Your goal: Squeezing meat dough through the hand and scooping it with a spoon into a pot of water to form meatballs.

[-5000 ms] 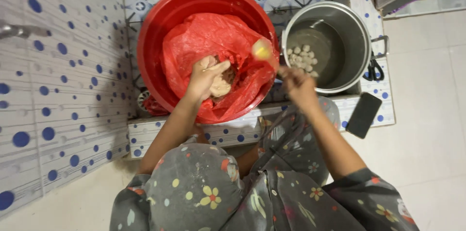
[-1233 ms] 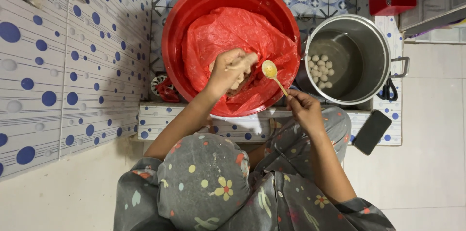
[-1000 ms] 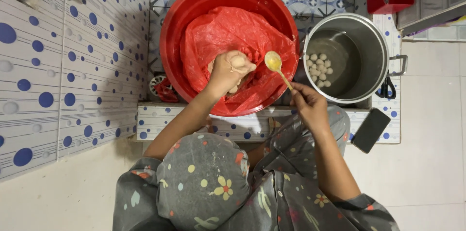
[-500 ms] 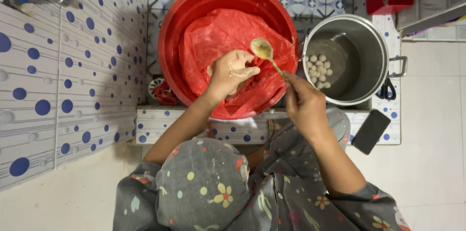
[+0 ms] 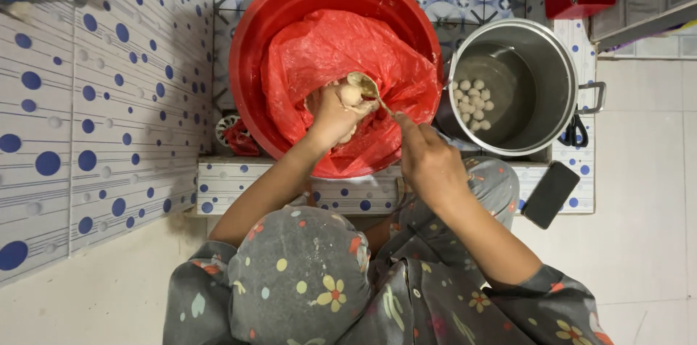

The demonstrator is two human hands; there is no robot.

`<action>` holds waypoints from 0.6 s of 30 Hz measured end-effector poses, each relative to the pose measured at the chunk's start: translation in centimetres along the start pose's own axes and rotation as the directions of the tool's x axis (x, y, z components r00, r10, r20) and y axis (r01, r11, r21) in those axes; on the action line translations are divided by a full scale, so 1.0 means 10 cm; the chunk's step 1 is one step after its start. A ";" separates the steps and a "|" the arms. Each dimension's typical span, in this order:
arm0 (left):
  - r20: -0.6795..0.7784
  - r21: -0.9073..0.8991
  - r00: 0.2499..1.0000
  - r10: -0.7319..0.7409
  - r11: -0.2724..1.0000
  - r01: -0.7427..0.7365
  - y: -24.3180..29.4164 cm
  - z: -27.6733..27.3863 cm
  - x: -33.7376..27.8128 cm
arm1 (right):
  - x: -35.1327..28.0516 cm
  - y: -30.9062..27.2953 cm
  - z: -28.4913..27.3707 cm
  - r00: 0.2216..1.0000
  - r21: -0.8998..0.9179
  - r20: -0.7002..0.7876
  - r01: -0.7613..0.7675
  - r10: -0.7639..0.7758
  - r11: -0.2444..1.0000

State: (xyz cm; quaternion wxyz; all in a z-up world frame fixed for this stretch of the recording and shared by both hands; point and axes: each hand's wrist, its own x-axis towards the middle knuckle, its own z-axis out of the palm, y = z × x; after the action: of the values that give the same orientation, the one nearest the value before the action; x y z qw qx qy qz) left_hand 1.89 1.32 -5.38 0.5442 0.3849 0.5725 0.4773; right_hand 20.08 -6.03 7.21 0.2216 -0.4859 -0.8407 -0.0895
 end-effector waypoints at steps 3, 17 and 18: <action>0.002 0.151 0.990 0.142 0.979 -0.141 0.15 0.05 -0.09 | -0.06 -0.08 0.04 0.956 0.395 0.254 -0.245 0.151 0.886; 0.147 0.615 0.987 0.063 0.776 -0.141 -0.47 -0.05 0.14 | -0.54 1.37 0.35 0.602 0.562 0.531 -0.777 0.597 0.284; 0.126 0.597 0.991 0.053 0.794 -0.118 -0.54 -0.06 0.16 | -0.73 1.68 0.53 0.647 0.466 0.438 -0.757 0.623 0.458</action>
State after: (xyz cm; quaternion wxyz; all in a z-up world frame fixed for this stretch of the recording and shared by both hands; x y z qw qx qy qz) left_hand 1.59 1.45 -11.06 0.4001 0.5875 0.6477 0.2742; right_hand 36.07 -1.22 -1.96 0.2955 -0.6915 -0.5666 0.3370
